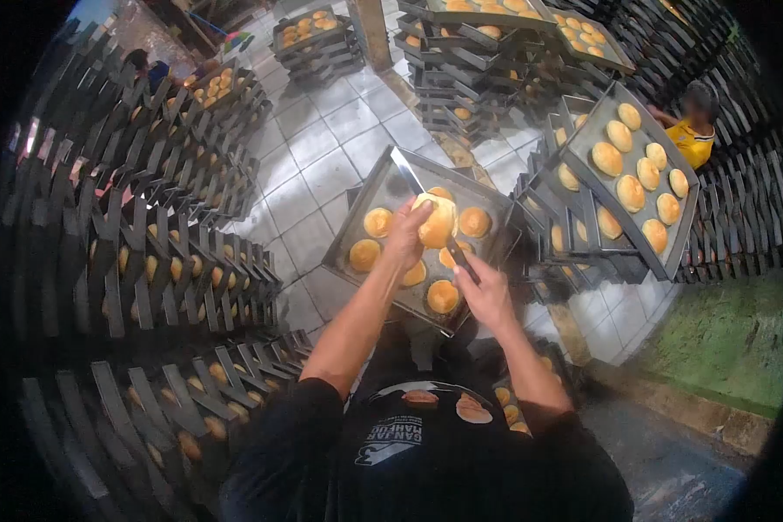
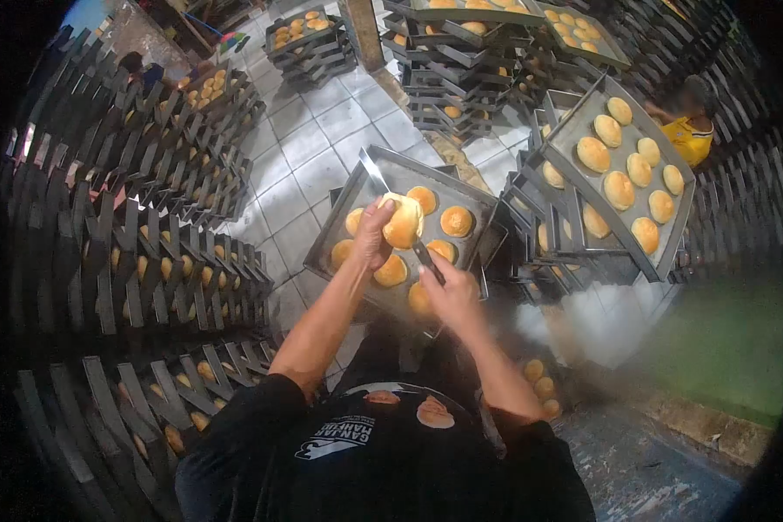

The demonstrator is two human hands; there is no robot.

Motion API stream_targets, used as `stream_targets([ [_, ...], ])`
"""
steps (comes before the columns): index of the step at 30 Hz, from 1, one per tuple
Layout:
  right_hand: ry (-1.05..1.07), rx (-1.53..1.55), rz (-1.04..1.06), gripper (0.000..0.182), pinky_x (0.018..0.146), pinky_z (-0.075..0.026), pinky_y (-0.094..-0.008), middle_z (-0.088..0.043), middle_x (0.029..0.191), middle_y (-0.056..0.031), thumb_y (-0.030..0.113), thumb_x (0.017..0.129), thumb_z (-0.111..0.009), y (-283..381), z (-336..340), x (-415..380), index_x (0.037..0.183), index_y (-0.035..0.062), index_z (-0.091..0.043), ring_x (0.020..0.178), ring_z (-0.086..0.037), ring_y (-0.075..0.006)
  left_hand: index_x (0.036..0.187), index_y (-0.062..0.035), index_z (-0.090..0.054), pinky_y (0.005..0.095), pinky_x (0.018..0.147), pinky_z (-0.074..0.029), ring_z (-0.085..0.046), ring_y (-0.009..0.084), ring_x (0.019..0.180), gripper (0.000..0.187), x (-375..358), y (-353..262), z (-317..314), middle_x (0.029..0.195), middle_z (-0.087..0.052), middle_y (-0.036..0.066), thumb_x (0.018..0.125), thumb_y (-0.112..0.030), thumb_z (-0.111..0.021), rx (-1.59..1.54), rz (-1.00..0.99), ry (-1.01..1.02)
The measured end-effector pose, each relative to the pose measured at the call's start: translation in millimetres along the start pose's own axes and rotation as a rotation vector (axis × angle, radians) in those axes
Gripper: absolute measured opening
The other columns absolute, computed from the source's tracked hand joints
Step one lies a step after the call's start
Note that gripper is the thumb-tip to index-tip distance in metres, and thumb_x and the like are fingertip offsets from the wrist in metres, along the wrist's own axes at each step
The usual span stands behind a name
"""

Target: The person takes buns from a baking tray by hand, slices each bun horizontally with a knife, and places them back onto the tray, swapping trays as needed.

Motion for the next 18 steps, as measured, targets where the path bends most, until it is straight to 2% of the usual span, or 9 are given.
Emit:
stream_targets([
  [3, 0.017, -0.052, -0.002, 0.042, 0.071, -0.054, -0.0355, -0.072, 0.083, -0.0162, 0.026, 0.099, -0.066, -25, -9, -1, 0.137, 0.0084, -0.064, 0.074, -0.070, -0.0189, 0.113, -0.0094, -0.062, 0.0355, 0.083, -0.058, -0.070, 0.0171, 0.092, 0.022, 7, -16, 14, 0.104, -0.070, 0.004, 0.100, -0.026, -0.066, -0.024, -0.018, -0.050],
  [5, 0.004, -0.002, -0.099, 0.043, 0.075, -0.055, -0.0355, -0.074, 0.088, -0.0167, 0.029, 0.099, -0.066, -52, -11, -24, 0.137, 0.0088, -0.064, 0.077, -0.071, -0.0194, 0.109, -0.0084, -0.063, 0.0357, 0.083, -0.059, -0.070, 0.0171, 0.092, 0.023, 18, -33, 30, 0.102, -0.070, 0.004, 0.100, -0.028, -0.067, -0.008, -0.060, -0.007],
  [6, 0.009, -0.012, -0.018, 0.044, 0.079, -0.055, -0.0353, -0.075, 0.091, -0.0156, 0.029, 0.099, -0.067, -48, -9, -31, 0.138, 0.0094, -0.063, 0.080, -0.072, -0.0202, 0.109, -0.0079, -0.064, 0.0368, 0.084, -0.059, -0.070, 0.0179, 0.092, 0.027, 21, -38, 38, 0.102, -0.071, 0.005, 0.100, -0.033, -0.067, -0.006, -0.077, -0.029],
  [9, -0.002, 0.030, -0.050, 0.044, 0.077, -0.055, -0.0363, -0.075, 0.089, -0.0143, 0.030, 0.098, -0.068, -61, -27, -15, 0.138, 0.0096, -0.064, 0.079, -0.072, -0.0202, 0.114, -0.0088, -0.062, 0.0367, 0.081, -0.059, -0.070, 0.0173, 0.092, 0.026, 19, -12, 40, 0.106, -0.070, 0.005, 0.100, -0.030, -0.067, -0.057, 0.025, -0.032],
  [11, 0.011, -0.019, -0.090, 0.042, 0.074, -0.055, -0.0361, -0.074, 0.086, -0.0135, 0.026, 0.099, -0.067, -66, -45, 19, 0.138, 0.0087, -0.064, 0.077, -0.070, -0.0186, 0.116, -0.0095, -0.062, 0.0362, 0.083, -0.058, -0.070, 0.0169, 0.093, 0.028, 18, 10, 35, 0.107, -0.071, 0.005, 0.101, -0.034, -0.065, -0.079, 0.055, -0.039],
  [13, 0.075, 0.098, -0.111, 0.041, 0.072, -0.054, -0.0354, -0.073, 0.084, -0.0137, 0.024, 0.100, -0.065, -64, -66, 46, 0.137, 0.0072, -0.063, 0.074, -0.069, -0.0166, 0.118, -0.0105, -0.064, 0.0379, 0.086, -0.058, -0.070, 0.0197, 0.098, 0.035, 23, 26, 51, 0.111, -0.071, 0.005, 0.101, -0.041, -0.064, -0.152, 0.053, -0.138],
  [15, 0.058, 0.090, -0.115, 0.039, 0.071, -0.054, -0.0342, -0.072, 0.083, -0.0122, 0.021, 0.101, -0.063, -76, -77, 49, 0.136, 0.0056, -0.062, 0.074, -0.068, -0.0157, 0.119, -0.0100, -0.063, 0.0389, 0.087, -0.058, -0.070, 0.0201, 0.100, 0.034, 44, 36, 78, 0.112, -0.071, 0.005, 0.102, -0.039, -0.063, -0.172, 0.078, -0.172],
  [17, 0.035, 0.129, -0.160, 0.039, 0.073, -0.054, -0.0347, -0.073, 0.089, -0.0129, 0.023, 0.101, -0.064, -92, -81, 27, 0.136, 0.0054, -0.063, 0.078, -0.069, -0.0176, 0.119, -0.0095, -0.063, 0.0400, 0.088, -0.058, -0.070, 0.0209, 0.100, 0.031, 70, 39, 110, 0.112, -0.070, 0.005, 0.102, -0.036, -0.063, -0.143, 0.044, -0.203],
  [18, 0.144, 0.036, -0.273, 0.042, 0.080, -0.055, -0.0347, -0.074, 0.101, -0.0147, 0.023, 0.100, -0.065, -112, -81, 9, 0.137, 0.0028, -0.062, 0.086, -0.070, -0.0205, 0.118, -0.0083, -0.063, 0.0408, 0.088, -0.059, -0.071, 0.0213, 0.100, 0.028, 80, 39, 124, 0.111, -0.070, 0.006, 0.102, -0.032, -0.064, -0.164, 0.066, -0.264],
])
Point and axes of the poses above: each hand's wrist, its own x-axis towards the middle knuckle, its own z-axis out of the back of the hand, y = z × x, the point moved 8 cm from there along x, towards the middle knuckle
